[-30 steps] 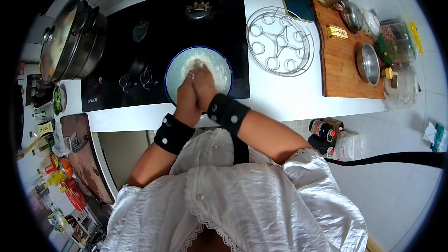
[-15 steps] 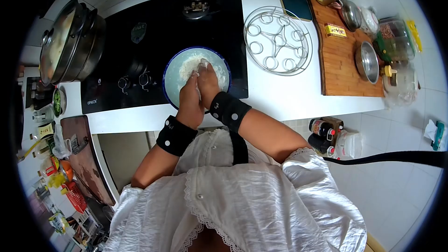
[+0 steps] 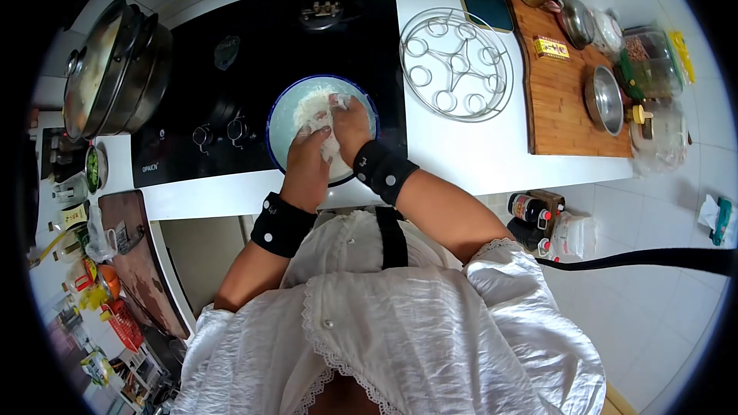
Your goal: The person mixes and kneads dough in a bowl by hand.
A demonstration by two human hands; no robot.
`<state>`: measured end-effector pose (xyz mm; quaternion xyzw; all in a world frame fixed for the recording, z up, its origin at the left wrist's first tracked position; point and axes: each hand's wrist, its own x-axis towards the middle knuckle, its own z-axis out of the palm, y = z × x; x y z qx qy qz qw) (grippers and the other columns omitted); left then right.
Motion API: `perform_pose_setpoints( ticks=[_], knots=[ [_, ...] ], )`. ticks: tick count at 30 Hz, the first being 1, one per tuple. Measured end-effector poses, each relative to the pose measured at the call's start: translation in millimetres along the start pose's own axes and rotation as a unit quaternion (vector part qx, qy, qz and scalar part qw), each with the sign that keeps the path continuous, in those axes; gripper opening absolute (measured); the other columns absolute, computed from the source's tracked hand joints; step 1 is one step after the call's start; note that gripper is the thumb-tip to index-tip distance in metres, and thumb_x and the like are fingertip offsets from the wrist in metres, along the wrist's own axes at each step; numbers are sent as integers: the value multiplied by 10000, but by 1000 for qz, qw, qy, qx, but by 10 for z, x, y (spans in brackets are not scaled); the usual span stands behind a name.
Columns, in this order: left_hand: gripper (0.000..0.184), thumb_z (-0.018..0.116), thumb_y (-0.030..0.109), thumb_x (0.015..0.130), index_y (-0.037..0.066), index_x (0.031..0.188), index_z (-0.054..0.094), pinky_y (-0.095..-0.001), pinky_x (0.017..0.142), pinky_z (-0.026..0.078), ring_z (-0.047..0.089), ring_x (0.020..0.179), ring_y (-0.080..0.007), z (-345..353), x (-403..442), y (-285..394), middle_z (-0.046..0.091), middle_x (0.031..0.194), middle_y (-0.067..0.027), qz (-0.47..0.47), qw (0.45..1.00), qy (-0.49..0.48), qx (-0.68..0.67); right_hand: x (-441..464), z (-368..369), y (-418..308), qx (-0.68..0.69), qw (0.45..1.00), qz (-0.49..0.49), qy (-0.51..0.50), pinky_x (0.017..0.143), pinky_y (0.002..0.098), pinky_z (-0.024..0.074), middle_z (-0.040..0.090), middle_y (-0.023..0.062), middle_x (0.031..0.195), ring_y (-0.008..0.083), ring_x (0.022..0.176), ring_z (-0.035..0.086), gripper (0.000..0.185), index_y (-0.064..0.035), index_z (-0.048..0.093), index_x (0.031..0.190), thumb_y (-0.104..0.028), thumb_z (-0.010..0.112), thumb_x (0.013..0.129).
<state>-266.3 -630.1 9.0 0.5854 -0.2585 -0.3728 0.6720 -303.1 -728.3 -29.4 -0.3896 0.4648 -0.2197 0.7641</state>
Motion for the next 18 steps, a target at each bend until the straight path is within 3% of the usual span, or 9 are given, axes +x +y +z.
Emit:
perform_pose_setpoints(
  ticks=[1, 3, 7, 9, 11, 13, 15, 17, 18],
  knots=[
    [368, 445, -99, 731, -70, 1098, 455, -337, 899, 378, 481, 1036, -311, -13, 1, 4, 490, 1113, -216, -22, 999, 17, -33, 42, -59, 25, -8, 1000, -1, -5, 686, 279, 446, 563, 103, 856, 182, 771, 545, 182, 1, 524, 968, -44, 420, 826],
    [271, 463, 5, 794, -43, 1059, 503, -273, 864, 394, 519, 966, -194, -56, 108, 52, 545, 1034, -138, -185, 972, 81, -119, 75, -123, 53, 18, 999, -13, -27, 701, 261, 438, 575, 87, 864, 167, 760, 546, 183, -1, 550, 926, -12, 405, 813],
    [249, 496, 124, 840, -9, 1047, 536, -217, 812, 395, 524, 889, -102, -193, 253, 52, 566, 968, -44, -185, 979, 65, -48, 79, -195, -22, -3, 998, -36, -59, 735, 260, 434, 579, 82, 869, 167, 787, 548, 194, -3, 550, 948, -20, 400, 825],
    [265, 526, 128, 813, -18, 1033, 538, -244, 810, 405, 538, 895, -150, -248, 316, 27, 565, 997, -90, -157, 986, 48, 32, 46, -217, -91, 7, 995, -50, -83, 756, 270, 431, 590, 107, 867, 203, 815, 562, 205, -2, 545, 980, -37, 402, 837],
    [336, 577, 146, 767, -13, 1059, 521, -278, 830, 405, 526, 942, -207, -317, 338, -2, 529, 1063, -143, -119, 975, -2, 189, 69, -266, -101, -198, 967, -121, -101, 789, 285, 430, 571, 166, 937, 260, 894, 548, 250, -2, 514, 1047, -78, 471, 813],
    [480, 647, 178, 704, 8, 1123, 484, -320, 872, 396, 490, 1031, -275, -376, 365, -36, 458, 1166, -201, -61, 905, -85, 411, 75, -327, -108, -408, 872, -238, -126, 814, 307, 430, 529, 216, 1018, 312, 968, 519, 365, -9, 474, 1113, -119, 544, 772],
    [656, 704, 202, 624, 48, 1193, 417, -354, 904, 377, 417, 1097, -333, -362, 279, -114, 367, 1225, -237, -10, 845, -128, 519, -3, -381, -69, -599, 686, -382, -154, 832, 335, 434, 466, 256, 1110, 356, 1036, 476, 522, -23, 426, 1178, -158, 622, 713],
    [879, 762, 232, 539, 116, 1280, 303, -372, 895, 397, 347, 1151, -374, -303, 200, -91, 286, 1269, -264, -2, 787, -163, 595, -233, -281, -233, -683, 647, -292, -174, 838, 350, 437, 415, 251, 1166, 351, 1062, 460, 621, -27, 398, 1206, -166, 659, 660],
    [877, 763, 233, 536, 120, 1278, 309, -370, 880, 410, 351, 1149, -370, -281, 200, -89, 290, 1266, -261, -4, 777, -162, 609, -310, -240, -297, -720, 622, -246, -183, 841, 358, 439, 390, 249, 1194, 349, 1075, 451, 671, -28, 384, 1220, -169, 678, 634]
  ],
)
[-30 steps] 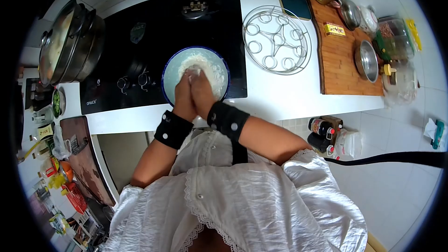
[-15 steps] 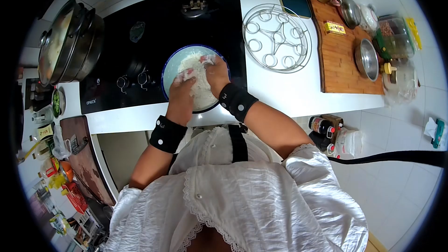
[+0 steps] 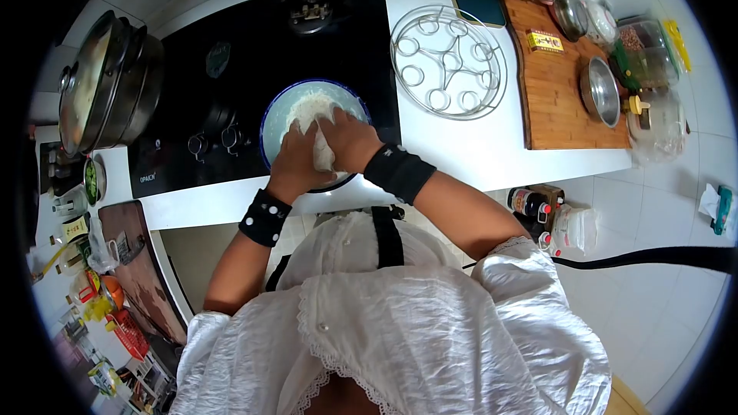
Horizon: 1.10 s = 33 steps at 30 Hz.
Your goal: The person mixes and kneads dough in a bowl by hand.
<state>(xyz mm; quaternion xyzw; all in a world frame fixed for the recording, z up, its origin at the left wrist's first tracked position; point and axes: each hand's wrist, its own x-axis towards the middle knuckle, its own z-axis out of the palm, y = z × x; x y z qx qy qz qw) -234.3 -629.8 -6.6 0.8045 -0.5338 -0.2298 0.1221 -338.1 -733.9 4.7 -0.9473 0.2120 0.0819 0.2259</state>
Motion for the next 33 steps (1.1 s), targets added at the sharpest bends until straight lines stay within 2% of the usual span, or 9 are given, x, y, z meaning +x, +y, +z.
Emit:
perform_pose_setpoints(
  ticks=[4, 9, 12, 19, 22, 25, 28, 30, 33],
  knots=[
    [720, 722, 161, 585, 116, 1212, 372, -363, 781, 474, 412, 1087, -364, 74, 57, 24, 322, 1246, -227, -23, 999, 9, 32, 120, 246, 32, -67, 994, -6, 86, 718, 355, 483, 459, 181, 1106, 307, 993, 507, 447, -19, 465, 1066, -86, 614, 650],
    [498, 664, 51, 634, 94, 1090, 470, -368, 759, 466, 497, 984, -383, 212, 260, -99, 420, 1172, -232, -58, 996, 60, -15, 230, 320, 114, 72, 990, 26, 120, 682, 375, 476, 512, 188, 992, 304, 933, 527, 336, 1, 482, 979, -18, 562, 653],
    [389, 588, 34, 677, 47, 1050, 479, -389, 765, 451, 486, 989, -353, 122, 326, -203, 466, 1108, -201, -81, 963, 60, -251, 269, 247, 120, 207, 972, 73, 77, 765, 365, 449, 506, 213, 1047, 327, 988, 500, 404, 22, 450, 1062, -10, 548, 672],
    [518, 601, 41, 678, 32, 1168, 434, -334, 931, 347, 445, 1079, -320, -29, 120, -196, 467, 1138, -197, -16, 932, 84, -353, 149, 90, 112, 263, 956, -27, 125, 942, 360, 331, 442, 273, 1140, 372, 1085, 422, 513, 70, 375, 1172, -42, 526, 695],
    [566, 580, 70, 724, 27, 1241, 353, -323, 937, 341, 433, 1106, -297, 9, 160, -257, 441, 1189, -189, -91, 926, 106, -351, 254, 169, 202, 322, 936, 66, 125, 956, 357, 314, 427, 265, 1175, 367, 1104, 410, 514, 69, 347, 1202, -101, 515, 748],
    [579, 528, 152, 799, 21, 1293, 257, -304, 926, 343, 425, 1108, -264, -84, 173, -16, 416, 1217, -174, -230, 800, 77, -549, 396, 293, 206, 486, 854, 176, 56, 963, 339, 305, 424, 251, 1192, 345, 1111, 411, 495, 55, 338, 1222, -172, 475, 804],
    [571, 540, -55, 700, 3, 1234, 345, -304, 945, 321, 368, 1161, -241, -227, 195, 144, 385, 1247, -180, -266, 591, 60, -759, 330, 111, 19, 655, 722, 222, 18, 957, 312, 304, 437, 222, 1191, 307, 1115, 412, 480, 43, 337, 1228, -207, 448, 834],
    [539, 476, 151, 805, 55, 1290, 261, -306, 905, 353, 416, 1097, -233, 169, 203, -43, 406, 1220, -158, -139, 731, 88, -662, 313, 335, 90, 588, 796, 126, 64, 916, 285, 340, 464, 175, 1164, 258, 1076, 444, 411, 18, 393, 1191, -144, 471, 822],
    [492, 444, 254, 859, 86, 1286, 267, -316, 867, 383, 458, 1043, -229, 358, 247, -87, 441, 1181, -137, -121, 735, 108, -658, 288, 545, 121, 302, 936, -2, 183, 885, 268, 360, 500, 134, 1094, 214, 1015, 471, 343, 1, 439, 1140, -123, 478, 822]
  ],
)
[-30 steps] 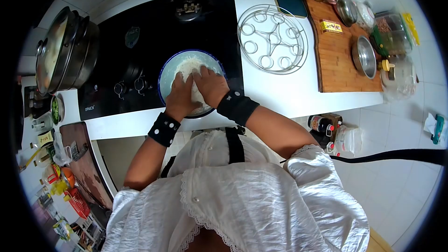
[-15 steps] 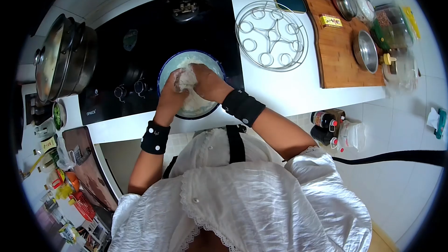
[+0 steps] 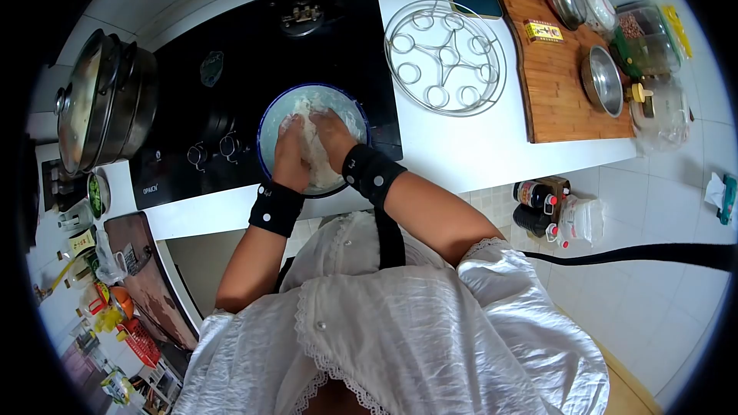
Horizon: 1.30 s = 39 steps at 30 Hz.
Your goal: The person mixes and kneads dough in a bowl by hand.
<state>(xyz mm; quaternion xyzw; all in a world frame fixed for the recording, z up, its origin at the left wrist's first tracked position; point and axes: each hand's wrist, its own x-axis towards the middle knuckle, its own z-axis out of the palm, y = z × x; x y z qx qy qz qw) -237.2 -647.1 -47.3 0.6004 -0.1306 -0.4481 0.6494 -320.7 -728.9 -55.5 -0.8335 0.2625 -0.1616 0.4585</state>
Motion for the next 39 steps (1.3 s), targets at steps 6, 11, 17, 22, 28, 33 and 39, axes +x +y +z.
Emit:
perform_pose_setpoints(
  ticks=[6, 11, 17, 22, 28, 33, 39],
  knots=[
    [392, 438, 256, 862, 76, 1197, 341, -327, 824, 422, 483, 1008, -239, 44, 32, 90, 488, 1103, -129, -112, 974, 22, -198, 9, 34, -769, 412, 838, 331, 133, 821, 283, 391, 530, 112, 969, 195, 924, 496, 245, -9, 461, 1049, -112, 456, 827],
    [350, 421, 248, 872, 69, 1162, 345, -327, 771, 456, 488, 993, -245, 100, -90, 208, 477, 1088, -142, -103, 982, 20, -157, 33, 155, -680, 384, 864, 269, 182, 803, 281, 403, 533, 110, 969, 188, 917, 505, 235, -27, 453, 1058, -131, 408, 852],
    [356, 406, 251, 875, 59, 1167, 340, -327, 786, 448, 490, 972, -242, 369, -255, 439, 458, 1119, -135, -105, 979, 84, -156, 47, 111, -407, 384, 902, 185, 72, 848, 284, 394, 531, 108, 1014, 191, 961, 496, 287, -45, 430, 1136, -136, 343, 878],
    [337, 381, 246, 877, 61, 1159, 380, -317, 801, 439, 493, 967, -227, -71, 43, -186, 485, 1085, -122, 50, 990, -82, 100, -62, 82, -915, 450, 835, 288, 132, 809, 312, 415, 520, 125, 991, 229, 926, 503, 266, -15, 435, 1098, -114, 339, 871],
    [341, 389, 244, 861, 62, 1148, 405, -306, 802, 436, 505, 945, -205, 194, -283, 131, 507, 1044, -91, -3, 988, -35, -149, -22, 311, -204, 247, 960, 105, 84, 825, 327, 402, 512, 140, 1009, 244, 947, 492, 300, -10, 427, 1114, -173, 323, 885],
    [354, 372, 257, 850, 58, 1139, 415, -306, 799, 435, 508, 941, -209, 161, -293, 255, 510, 1041, -95, -70, 983, -12, -168, -8, 11, -846, 525, 773, 343, 95, 819, 304, 397, 514, 128, 1019, 227, 945, 492, 300, -16, 428, 1112, -190, 333, 886],
    [375, 374, 305, 869, 59, 1149, 414, -315, 826, 418, 488, 981, -216, 249, -350, 417, 497, 1076, -96, -131, 974, 35, -184, -63, 226, -450, 213, 971, 74, 81, 853, 302, 383, 512, 137, 1043, 228, 973, 482, 299, -36, 412, 1139, -167, 339, 880]
  ],
)
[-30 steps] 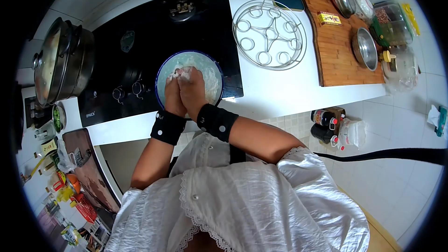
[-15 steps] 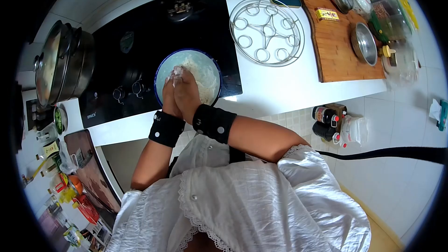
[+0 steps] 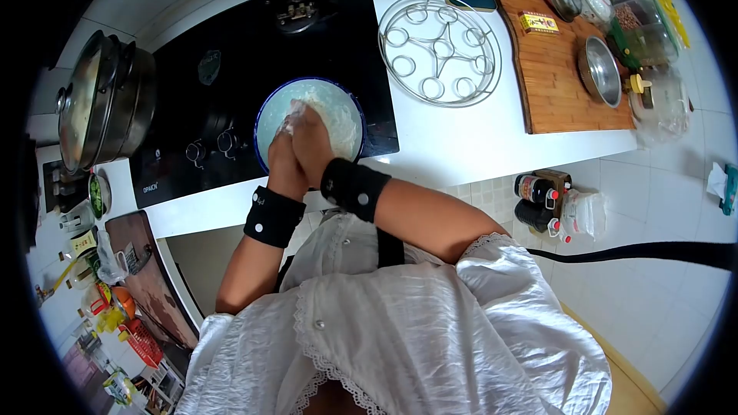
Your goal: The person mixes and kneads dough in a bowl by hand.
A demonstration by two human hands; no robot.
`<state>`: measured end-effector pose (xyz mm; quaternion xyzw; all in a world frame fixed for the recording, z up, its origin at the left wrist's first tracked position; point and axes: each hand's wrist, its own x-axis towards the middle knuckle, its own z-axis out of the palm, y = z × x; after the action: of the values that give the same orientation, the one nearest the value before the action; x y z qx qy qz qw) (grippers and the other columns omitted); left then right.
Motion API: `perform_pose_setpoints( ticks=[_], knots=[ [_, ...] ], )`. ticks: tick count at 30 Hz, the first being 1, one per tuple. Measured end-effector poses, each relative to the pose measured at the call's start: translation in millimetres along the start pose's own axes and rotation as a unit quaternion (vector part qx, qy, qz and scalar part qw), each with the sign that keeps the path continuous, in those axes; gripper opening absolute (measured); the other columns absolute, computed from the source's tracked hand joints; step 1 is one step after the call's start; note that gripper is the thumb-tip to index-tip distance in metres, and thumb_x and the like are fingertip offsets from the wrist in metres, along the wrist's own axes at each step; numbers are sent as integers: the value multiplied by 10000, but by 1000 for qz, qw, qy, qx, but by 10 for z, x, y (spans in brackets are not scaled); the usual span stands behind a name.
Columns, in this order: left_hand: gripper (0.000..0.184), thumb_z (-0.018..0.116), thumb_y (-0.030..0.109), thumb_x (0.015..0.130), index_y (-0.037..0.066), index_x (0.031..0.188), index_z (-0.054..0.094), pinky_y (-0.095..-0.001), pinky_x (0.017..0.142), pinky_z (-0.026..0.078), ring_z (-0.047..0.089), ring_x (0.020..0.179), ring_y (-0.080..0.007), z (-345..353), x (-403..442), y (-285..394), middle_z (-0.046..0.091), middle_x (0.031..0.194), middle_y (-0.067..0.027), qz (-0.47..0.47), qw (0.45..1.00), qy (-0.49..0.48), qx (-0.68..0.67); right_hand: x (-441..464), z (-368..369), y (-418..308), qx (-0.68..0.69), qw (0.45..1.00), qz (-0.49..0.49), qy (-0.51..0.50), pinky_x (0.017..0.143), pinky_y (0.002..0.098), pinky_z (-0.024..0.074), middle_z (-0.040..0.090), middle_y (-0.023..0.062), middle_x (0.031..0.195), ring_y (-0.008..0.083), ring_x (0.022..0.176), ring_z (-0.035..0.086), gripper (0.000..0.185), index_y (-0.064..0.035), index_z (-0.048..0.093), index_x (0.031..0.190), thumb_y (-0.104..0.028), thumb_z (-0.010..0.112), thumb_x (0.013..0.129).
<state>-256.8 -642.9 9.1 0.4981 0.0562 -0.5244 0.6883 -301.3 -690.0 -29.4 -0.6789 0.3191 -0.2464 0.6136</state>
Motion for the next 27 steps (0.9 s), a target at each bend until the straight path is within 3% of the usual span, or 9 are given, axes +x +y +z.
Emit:
perform_pose_setpoints(
  ticks=[5, 10, 12, 16, 20, 22, 23, 25, 27],
  knots=[
    [376, 367, 311, 879, 62, 1157, 415, -314, 841, 406, 476, 999, -222, 57, -45, -21, 491, 1098, -95, -12, 1000, 4, -19, -1, 49, 390, 20, 995, -97, 3, 869, 330, 378, 503, 144, 1042, 248, 984, 478, 318, -42, 394, 1167, -173, 319, 887],
    [399, 377, 342, 872, 67, 1158, 418, -315, 831, 413, 485, 987, -222, -83, 71, 92, 498, 1099, -93, -76, 997, -3, -6, -85, 141, -232, 315, 921, 203, 103, 957, 331, 297, 514, 154, 1067, 280, 1068, 430, 323, 49, 493, 1046, -85, 485, 752],
    [410, 383, 356, 869, 66, 1157, 420, -322, 833, 414, 485, 992, -223, 15, -39, 89, 500, 1097, -93, -51, 998, 13, -20, -8, 79, -295, 285, 925, 233, 96, 963, 338, 286, 519, 158, 1052, 279, 1066, 432, 329, 50, 497, 1039, -91, 500, 742],
    [462, 424, 399, 853, 53, 1159, 421, -341, 853, 408, 475, 1029, -232, 140, -69, 26, 494, 1115, -98, -44, 997, 68, -11, 71, -43, 34, 26, 993, 109, -42, 875, 326, 374, 486, 149, 1072, 254, 996, 471, 354, -49, 349, 1216, -182, 304, 891],
    [484, 417, 405, 858, 31, 1164, 416, -331, 830, 419, 490, 983, -237, -3, 6, 93, 498, 1097, -120, -61, 998, 33, -4, -147, 102, 23, 130, 990, 50, 28, 916, 309, 337, 492, 160, 1083, 243, 1024, 457, 352, -4, 389, 1173, -169, 356, 864],
    [492, 422, 413, 855, 26, 1159, 419, -325, 818, 421, 501, 952, -237, -24, 20, 132, 506, 1073, -128, -80, 996, 34, -14, -139, 56, -607, 305, 918, 248, 57, 952, 289, 308, 497, 176, 1088, 273, 1039, 454, 356, 63, 424, 1121, -117, 446, 815],
    [488, 424, 413, 854, 33, 1160, 420, -323, 818, 421, 501, 951, -236, -2, -1, 125, 507, 1072, -126, -72, 997, 39, -10, -139, 97, -404, 229, 957, 173, 48, 933, 297, 309, 492, 152, 1068, 244, 1018, 459, 335, -5, 434, 1131, -198, 308, 889],
    [456, 423, 398, 858, 65, 1171, 421, -315, 824, 416, 500, 953, -232, 143, -64, 183, 508, 1073, -116, -103, 990, 85, -37, 7, -4, -139, -130, 991, -12, 2, 913, 308, 335, 490, 159, 1058, 261, 1011, 463, 345, -3, 419, 1143, -213, 308, 893],
    [456, 422, 399, 858, 80, 1183, 415, -327, 839, 409, 495, 972, -234, 143, -71, 120, 501, 1097, -115, -90, 992, 83, -11, 17, 19, -106, 41, 996, 76, 8, 898, 307, 358, 486, 163, 1063, 259, 1028, 456, 348, 25, 377, 1158, -173, 345, 874]
  ],
)
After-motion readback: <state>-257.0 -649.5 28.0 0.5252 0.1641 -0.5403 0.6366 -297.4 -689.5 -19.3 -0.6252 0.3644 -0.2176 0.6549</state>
